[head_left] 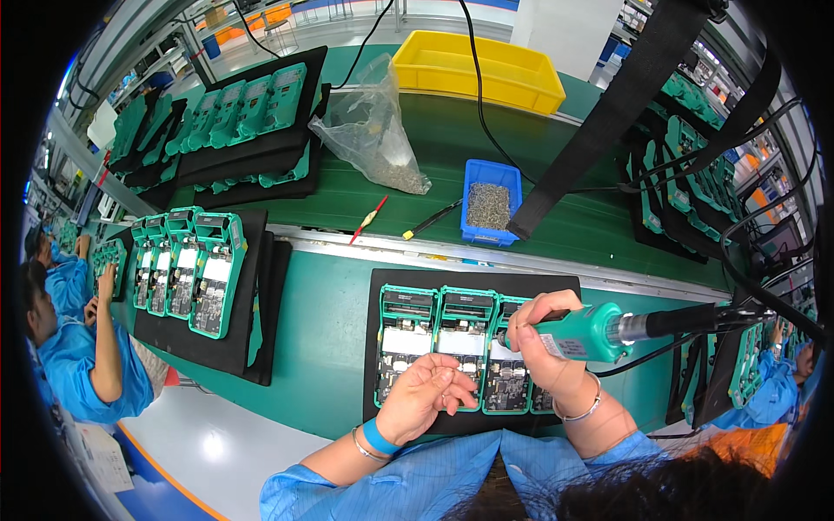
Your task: The person fastens electronic components onto printed circuit boards using an electric screwdriver, securing them with fasteners on an assembly line.
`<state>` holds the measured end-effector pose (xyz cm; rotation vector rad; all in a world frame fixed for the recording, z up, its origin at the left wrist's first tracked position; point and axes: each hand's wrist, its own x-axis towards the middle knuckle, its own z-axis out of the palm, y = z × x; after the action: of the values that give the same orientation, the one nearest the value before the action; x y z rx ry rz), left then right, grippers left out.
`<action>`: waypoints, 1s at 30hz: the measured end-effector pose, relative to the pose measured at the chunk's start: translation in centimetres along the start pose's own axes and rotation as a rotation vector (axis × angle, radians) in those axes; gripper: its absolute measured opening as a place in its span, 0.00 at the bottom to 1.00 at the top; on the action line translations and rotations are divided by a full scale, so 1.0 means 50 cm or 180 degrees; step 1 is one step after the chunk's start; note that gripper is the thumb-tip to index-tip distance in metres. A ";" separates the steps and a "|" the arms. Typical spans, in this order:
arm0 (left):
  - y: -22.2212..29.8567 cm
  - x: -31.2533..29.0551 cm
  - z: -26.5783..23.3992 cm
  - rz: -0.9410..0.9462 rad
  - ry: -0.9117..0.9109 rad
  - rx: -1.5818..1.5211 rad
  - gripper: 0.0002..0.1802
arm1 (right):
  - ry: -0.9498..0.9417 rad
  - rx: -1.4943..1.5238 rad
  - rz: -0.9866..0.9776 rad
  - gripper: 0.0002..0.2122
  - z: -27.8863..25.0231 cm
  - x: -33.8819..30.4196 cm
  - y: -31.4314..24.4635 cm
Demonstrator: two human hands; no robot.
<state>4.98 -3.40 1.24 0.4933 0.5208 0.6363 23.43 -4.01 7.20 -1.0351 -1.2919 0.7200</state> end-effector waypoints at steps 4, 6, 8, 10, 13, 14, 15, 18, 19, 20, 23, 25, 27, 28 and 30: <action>0.003 0.006 -0.001 -0.0263 0.0032 -0.0064 0.09 | 0.0009 -0.0102 0.0020 0.11 0.005 0.004 0.002; 0.002 0.005 -0.002 -0.0213 0.0080 -0.0022 0.08 | 0.0061 0.0017 0.0004 0.11 0.007 0.006 0.003; -0.004 0.003 -0.010 -0.0107 -0.0068 -0.0027 0.07 | -0.0006 -0.0114 0.0066 0.11 0.004 0.005 0.005; -0.010 0.002 -0.010 -0.0048 -0.0034 0.0040 0.06 | -0.0120 -0.0253 -0.0100 0.10 0.001 0.006 0.002; -0.019 -0.002 -0.006 0.0007 0.0007 0.0067 0.05 | 0.0037 -0.0108 -0.0159 0.10 0.001 -0.010 0.011; -0.022 -0.003 -0.004 -0.0003 0.0008 0.0025 0.05 | 0.0308 0.0171 -0.0047 0.11 0.001 -0.018 0.018; -0.023 -0.003 -0.006 0.0009 0.0000 0.0035 0.05 | 0.0341 -0.0016 -0.0111 0.11 -0.003 -0.018 0.017; -0.026 -0.006 -0.003 -0.0060 -0.0344 -0.0188 0.05 | 0.0680 0.0504 0.0009 0.11 -0.010 -0.013 -0.025; -0.028 -0.008 0.007 0.0069 -0.0119 0.0435 0.05 | 0.0679 0.0388 -0.0191 0.10 -0.016 -0.012 -0.039; -0.029 -0.010 0.015 0.0197 0.0108 0.1057 0.05 | 0.0681 0.0389 -0.0198 0.10 -0.021 -0.014 -0.056; -0.034 -0.026 0.021 0.0932 0.0160 0.2837 0.07 | 0.0356 0.1372 -0.0346 0.09 -0.018 -0.034 -0.116; -0.040 -0.022 0.022 0.1772 0.0148 0.4076 0.12 | 0.0154 0.1493 -0.0348 0.09 -0.018 -0.051 -0.145; -0.038 -0.019 0.020 0.2142 0.0042 0.4411 0.12 | -0.0137 0.1587 -0.0201 0.10 -0.021 -0.069 -0.170; -0.037 -0.018 0.021 0.2518 -0.0072 0.4736 0.13 | -0.0135 0.1585 -0.0204 0.10 -0.023 -0.073 -0.172; -0.034 -0.021 0.029 0.2593 -0.0108 0.4826 0.13 | -0.0362 0.1549 -0.0074 0.10 -0.026 -0.080 -0.177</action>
<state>5.85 -5.65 1.69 2.2192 0.7100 0.9150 22.95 -11.39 13.61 -0.5899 -1.1422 1.0252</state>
